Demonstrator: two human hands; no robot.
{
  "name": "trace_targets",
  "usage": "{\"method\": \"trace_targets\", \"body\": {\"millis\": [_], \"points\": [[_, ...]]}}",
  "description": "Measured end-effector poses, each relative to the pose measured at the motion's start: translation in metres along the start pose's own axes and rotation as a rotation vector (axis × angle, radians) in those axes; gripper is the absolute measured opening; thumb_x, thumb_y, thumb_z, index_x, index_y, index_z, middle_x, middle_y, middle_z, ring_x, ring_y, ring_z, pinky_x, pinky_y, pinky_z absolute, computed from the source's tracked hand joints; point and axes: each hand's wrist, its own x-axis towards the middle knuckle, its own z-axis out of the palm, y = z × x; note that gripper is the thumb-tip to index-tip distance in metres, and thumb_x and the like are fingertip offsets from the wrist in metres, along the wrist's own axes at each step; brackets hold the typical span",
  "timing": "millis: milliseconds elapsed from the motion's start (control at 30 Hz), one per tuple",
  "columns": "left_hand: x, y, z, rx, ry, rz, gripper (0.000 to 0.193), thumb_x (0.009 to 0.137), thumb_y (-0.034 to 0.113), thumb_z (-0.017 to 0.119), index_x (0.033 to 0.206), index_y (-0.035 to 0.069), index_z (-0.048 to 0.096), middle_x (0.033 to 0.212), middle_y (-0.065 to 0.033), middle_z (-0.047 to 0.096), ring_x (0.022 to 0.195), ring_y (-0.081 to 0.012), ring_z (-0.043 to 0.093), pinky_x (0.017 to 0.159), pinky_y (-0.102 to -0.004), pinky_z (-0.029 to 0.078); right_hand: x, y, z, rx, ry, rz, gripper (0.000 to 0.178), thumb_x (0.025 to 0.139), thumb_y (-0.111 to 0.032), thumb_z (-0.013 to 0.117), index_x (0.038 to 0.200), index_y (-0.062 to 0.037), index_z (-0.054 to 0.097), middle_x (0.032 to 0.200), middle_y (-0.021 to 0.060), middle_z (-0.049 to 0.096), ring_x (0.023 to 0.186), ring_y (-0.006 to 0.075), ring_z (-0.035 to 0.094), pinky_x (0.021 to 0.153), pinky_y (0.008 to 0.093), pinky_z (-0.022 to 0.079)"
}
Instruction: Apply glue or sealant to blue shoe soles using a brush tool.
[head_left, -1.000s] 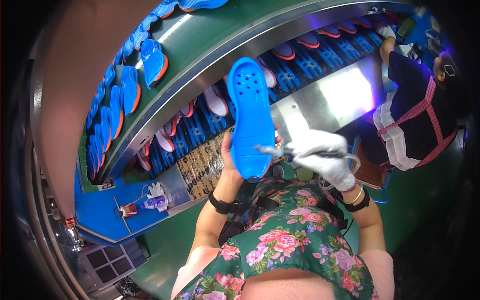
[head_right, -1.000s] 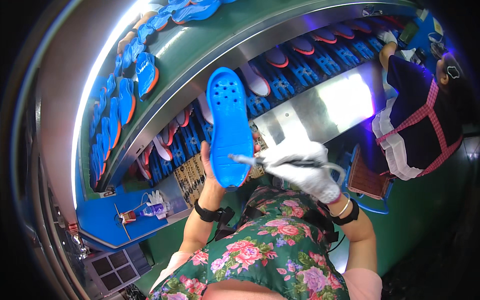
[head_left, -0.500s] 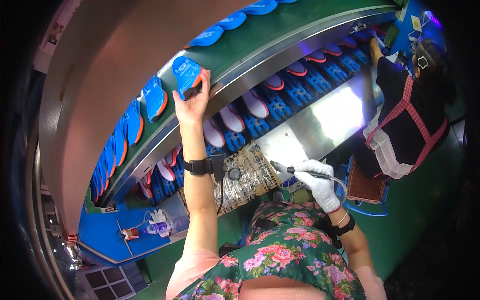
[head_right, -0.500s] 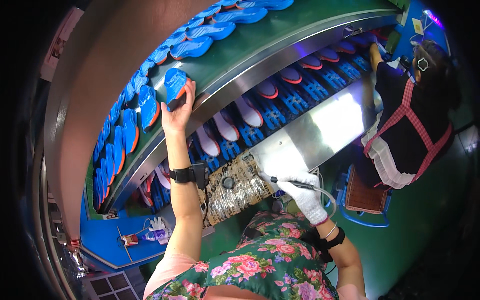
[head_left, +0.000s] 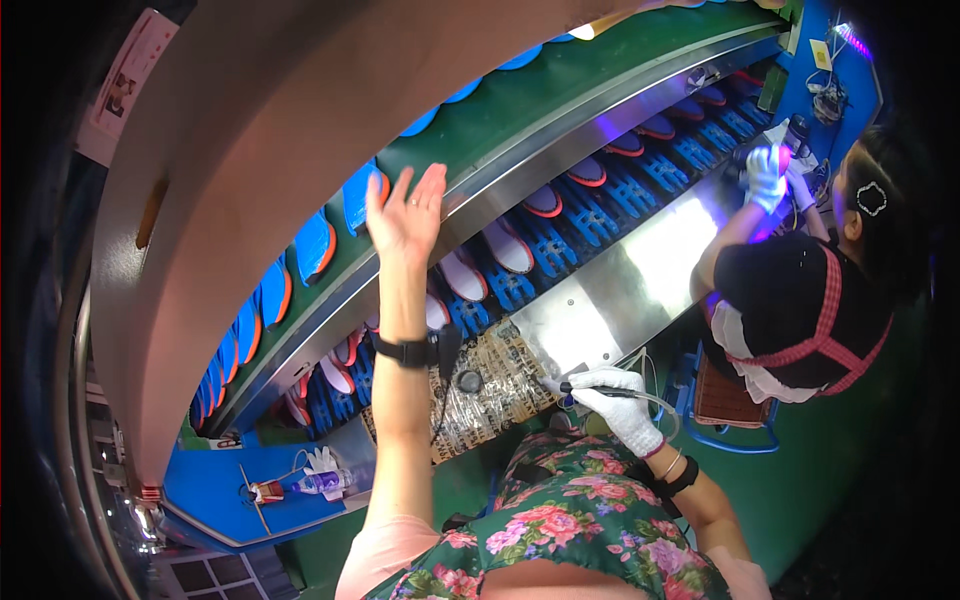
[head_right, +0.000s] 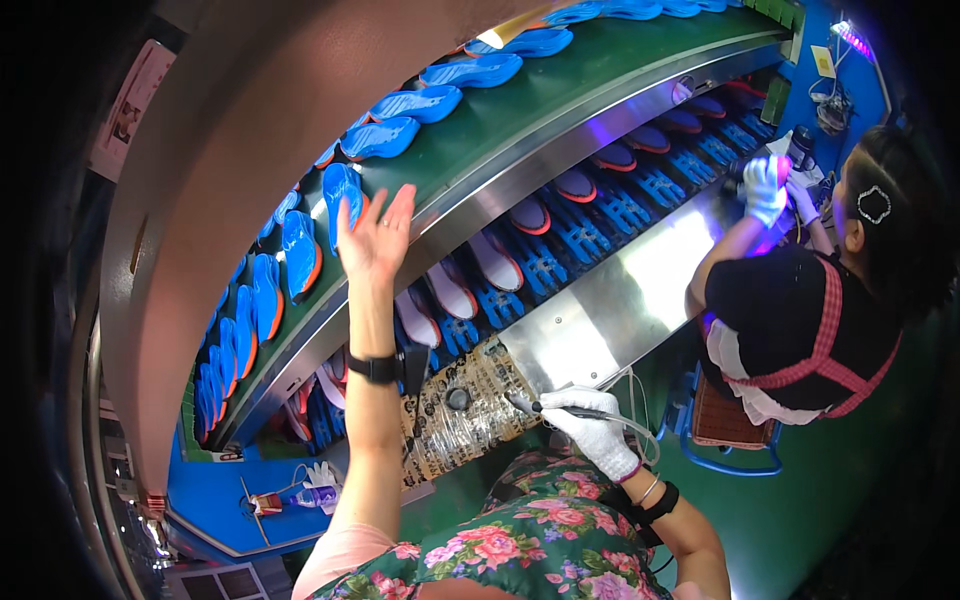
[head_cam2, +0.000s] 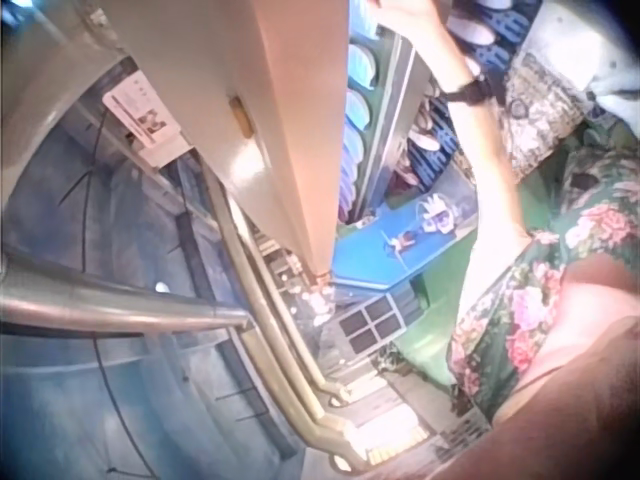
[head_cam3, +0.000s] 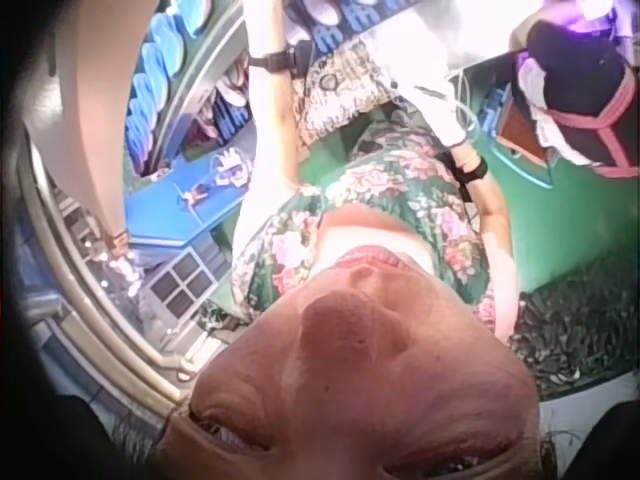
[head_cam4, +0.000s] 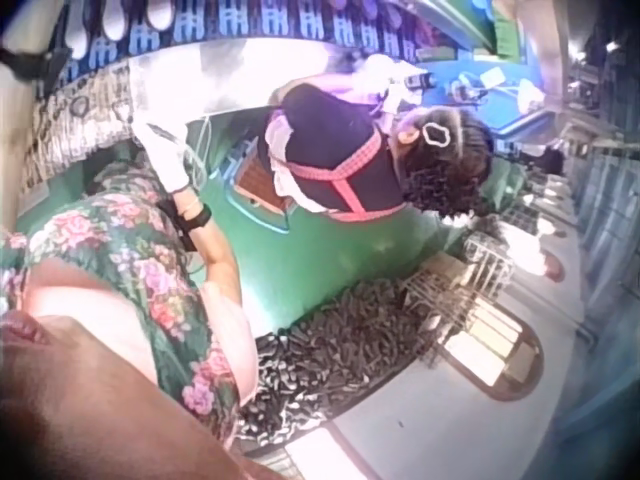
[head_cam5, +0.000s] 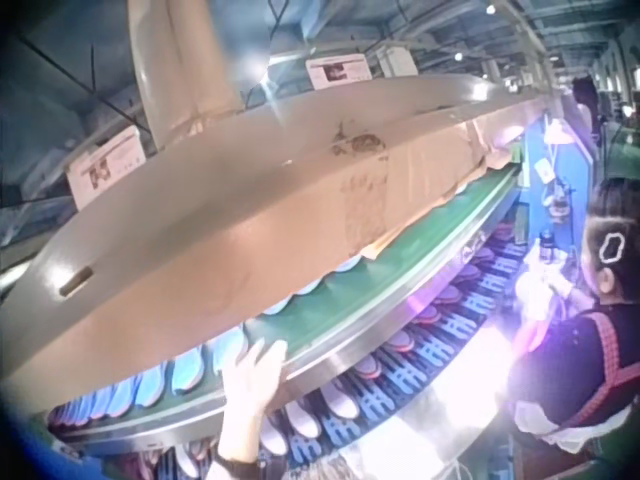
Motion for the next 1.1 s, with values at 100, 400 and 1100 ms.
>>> {"method": "trace_targets", "body": {"millis": [100, 400, 1100], "points": [[0.071, 0.003, 0.019, 0.954, 0.093, 0.311, 0.090, 0.091, 0.042, 0.076, 0.158, -0.001, 0.032, 0.151, -0.0296, 0.046, 0.129, -0.0395, 0.057, 0.108, -0.0432, 0.045, 0.003, -0.005, -0.002, -0.027, -0.005, -0.030, 0.016, 0.086, 0.001, 0.075, 0.102, 0.0010, 0.079, 0.097, 0.0087, 0.076, 0.089, 0.0148, 0.070, 0.080, 0.0276, 0.055], [0.208, 0.036, -0.031, 1.822, 0.182, 0.581, 0.057, 0.076, 0.038, 0.089, 0.116, 0.004, 0.068, 0.111, -0.0175, 0.071, 0.104, -0.0259, 0.066, 0.093, -0.0381, 0.051, 0.004, -0.005, -0.014, -0.021, 0.048, -0.049, 0.015, 0.087, 0.000, 0.077, 0.102, 0.0018, 0.079, 0.102, 0.0104, 0.077, 0.092, 0.0151, 0.071, 0.083, 0.0281, 0.056], [0.134, -0.002, 0.051, 0.999, 0.108, 0.204, 0.023, 0.088, 0.025, 0.083, 0.094, 0.009, 0.068, 0.102, -0.0038, 0.062, 0.101, -0.0158, 0.057, 0.090, -0.0391, 0.051, 0.009, -0.001, -0.033, -0.001, 0.138, 0.019, 0.017, 0.084, -0.001, 0.078, 0.101, 0.0014, 0.079, 0.100, 0.0096, 0.078, 0.090, 0.0142, 0.072, 0.085, 0.0286, 0.056]]}}
